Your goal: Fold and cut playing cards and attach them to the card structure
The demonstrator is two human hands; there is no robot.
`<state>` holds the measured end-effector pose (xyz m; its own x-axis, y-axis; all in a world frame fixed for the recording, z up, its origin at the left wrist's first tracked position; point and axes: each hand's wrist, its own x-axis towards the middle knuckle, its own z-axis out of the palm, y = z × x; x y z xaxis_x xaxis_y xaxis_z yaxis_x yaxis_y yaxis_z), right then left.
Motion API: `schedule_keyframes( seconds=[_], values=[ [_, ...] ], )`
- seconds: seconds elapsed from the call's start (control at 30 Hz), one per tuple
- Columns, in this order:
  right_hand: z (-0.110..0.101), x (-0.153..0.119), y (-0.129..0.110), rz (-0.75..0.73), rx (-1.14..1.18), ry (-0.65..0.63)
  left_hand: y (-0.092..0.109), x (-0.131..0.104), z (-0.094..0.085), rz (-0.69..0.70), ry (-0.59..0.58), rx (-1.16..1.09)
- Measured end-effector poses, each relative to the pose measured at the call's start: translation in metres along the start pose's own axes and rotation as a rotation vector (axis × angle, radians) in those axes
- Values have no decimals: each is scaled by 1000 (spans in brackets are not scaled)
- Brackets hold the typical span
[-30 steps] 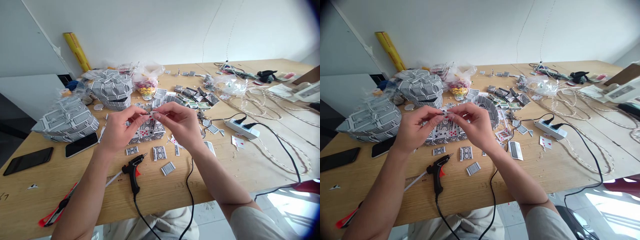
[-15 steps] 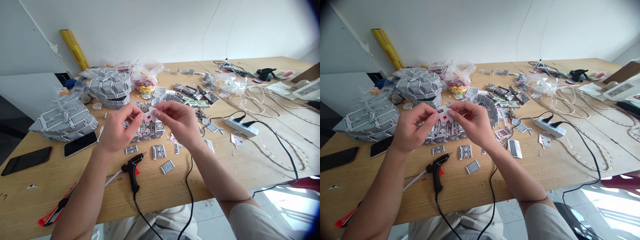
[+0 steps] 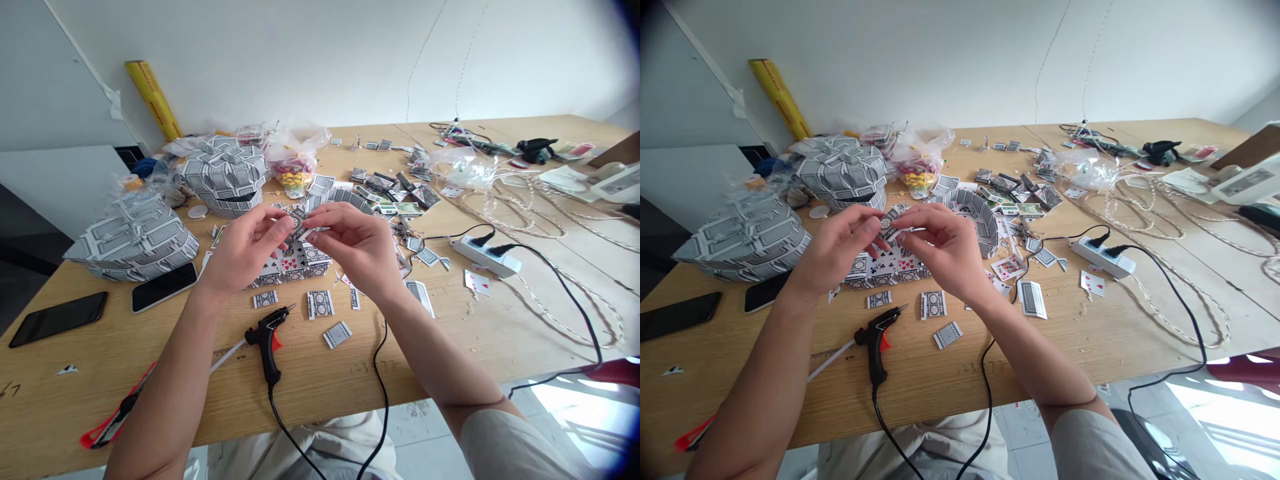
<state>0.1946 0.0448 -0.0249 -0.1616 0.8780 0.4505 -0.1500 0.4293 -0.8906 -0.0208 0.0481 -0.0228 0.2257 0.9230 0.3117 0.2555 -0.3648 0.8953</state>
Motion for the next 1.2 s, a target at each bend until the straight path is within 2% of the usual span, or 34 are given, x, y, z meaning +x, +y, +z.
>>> schedule_keyframes(
  seconds=[0.13,0.3,0.5,0.83,1.2],
  values=[
    [1,0,0,50,-7,-39,-3,1,0,29,60,56],
    [2,1,4,169,108,-34,-3,1,0,23,44,64],
    [3,3,8,199,131,-25,-1,0,0,59,-2,108],
    [6,2,14,165,166,21,7,-3,-2,98,-15,281],
    [10,-1,10,151,142,76,5,-3,2,122,-5,284]
  ],
)
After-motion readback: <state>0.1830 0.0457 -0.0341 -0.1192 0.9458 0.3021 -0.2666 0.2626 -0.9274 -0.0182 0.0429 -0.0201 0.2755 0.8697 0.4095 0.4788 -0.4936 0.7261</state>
